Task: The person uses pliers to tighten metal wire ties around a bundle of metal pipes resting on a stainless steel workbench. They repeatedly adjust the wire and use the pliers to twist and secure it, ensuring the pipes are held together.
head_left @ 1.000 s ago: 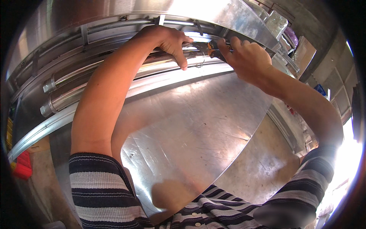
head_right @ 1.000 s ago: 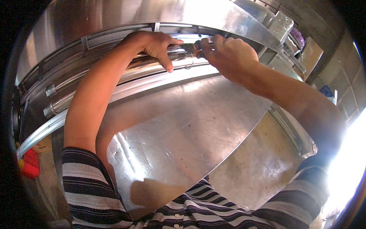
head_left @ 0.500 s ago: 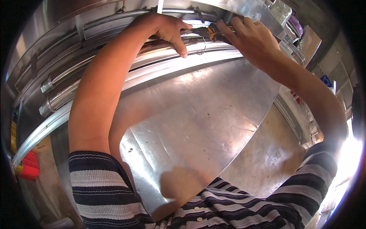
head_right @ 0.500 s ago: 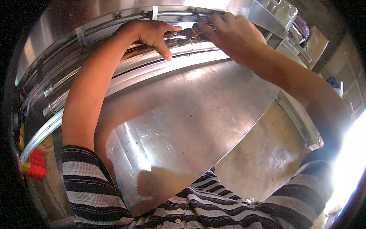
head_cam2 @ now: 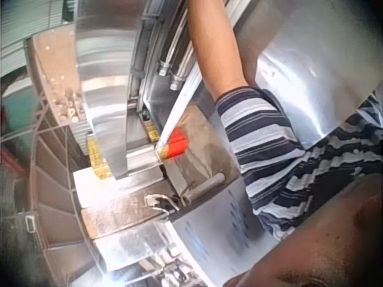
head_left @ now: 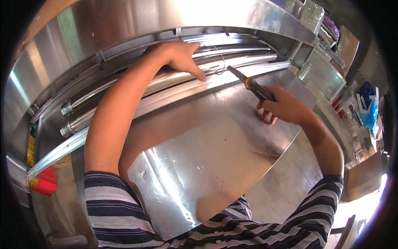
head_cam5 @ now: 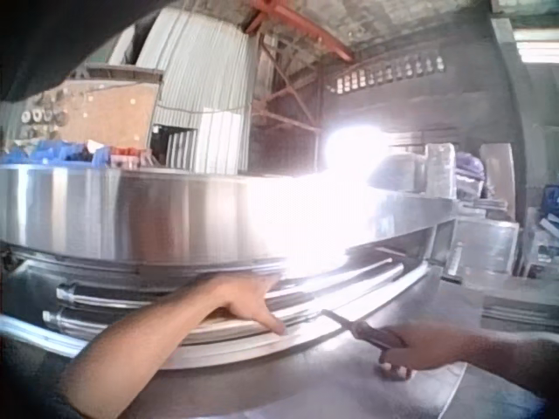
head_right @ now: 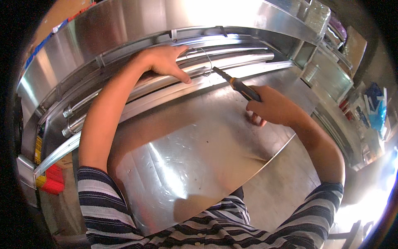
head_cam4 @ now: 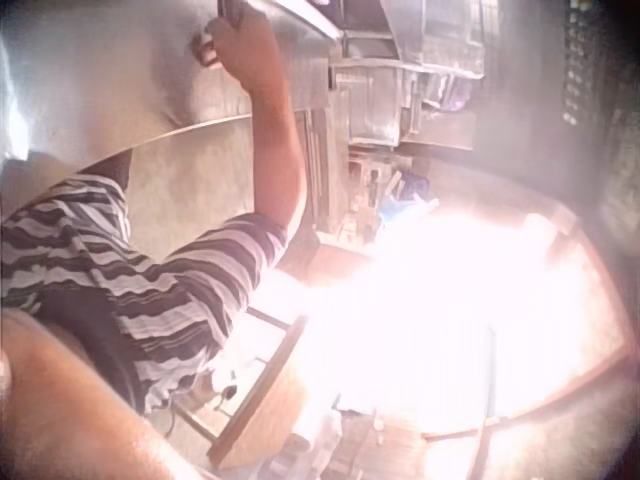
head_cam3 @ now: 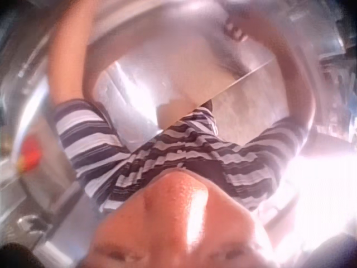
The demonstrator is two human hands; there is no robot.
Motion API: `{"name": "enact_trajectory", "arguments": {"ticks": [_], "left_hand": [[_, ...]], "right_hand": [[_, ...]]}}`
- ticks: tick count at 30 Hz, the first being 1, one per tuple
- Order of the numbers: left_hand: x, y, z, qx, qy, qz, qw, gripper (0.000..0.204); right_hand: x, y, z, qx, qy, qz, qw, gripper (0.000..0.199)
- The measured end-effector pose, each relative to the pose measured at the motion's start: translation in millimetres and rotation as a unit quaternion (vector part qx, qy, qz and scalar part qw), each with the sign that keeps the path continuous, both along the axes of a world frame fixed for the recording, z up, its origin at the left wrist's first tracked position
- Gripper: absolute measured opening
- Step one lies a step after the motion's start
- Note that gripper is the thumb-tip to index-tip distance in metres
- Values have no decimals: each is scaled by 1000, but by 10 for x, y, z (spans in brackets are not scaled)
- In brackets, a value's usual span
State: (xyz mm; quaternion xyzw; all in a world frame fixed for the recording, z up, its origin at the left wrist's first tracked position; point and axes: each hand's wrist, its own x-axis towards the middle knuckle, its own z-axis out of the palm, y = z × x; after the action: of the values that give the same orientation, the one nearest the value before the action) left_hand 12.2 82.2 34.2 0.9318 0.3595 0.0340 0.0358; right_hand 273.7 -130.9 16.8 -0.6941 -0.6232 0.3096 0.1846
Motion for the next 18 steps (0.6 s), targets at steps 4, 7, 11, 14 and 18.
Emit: {"name": "enact_trajectory", "arguments": {"ticks": [4, 7, 11, 14, 18], "left_hand": [[-92, 52, 96, -79, 1, 3, 997, 118], [-77, -46, 84, -54, -13, 17, 998, 114], [-81, -202, -20, 14, -43, 43, 998, 110], [-175, -173, 82, -52, -58, 18, 997, 107], [-282, -277, 54, -62, -65, 67, 994, 102]], "right_hand": [[136, 0, -87, 64, 93, 14, 993, 37], [332, 102, -163, 47, 178, -3, 983, 43], [562, 113, -206, 45, 309, 2, 950, 42], [633, 79, -275, 53, 344, 16, 937, 44], [864, 36, -397, 47, 388, 37, 920, 51]]}}
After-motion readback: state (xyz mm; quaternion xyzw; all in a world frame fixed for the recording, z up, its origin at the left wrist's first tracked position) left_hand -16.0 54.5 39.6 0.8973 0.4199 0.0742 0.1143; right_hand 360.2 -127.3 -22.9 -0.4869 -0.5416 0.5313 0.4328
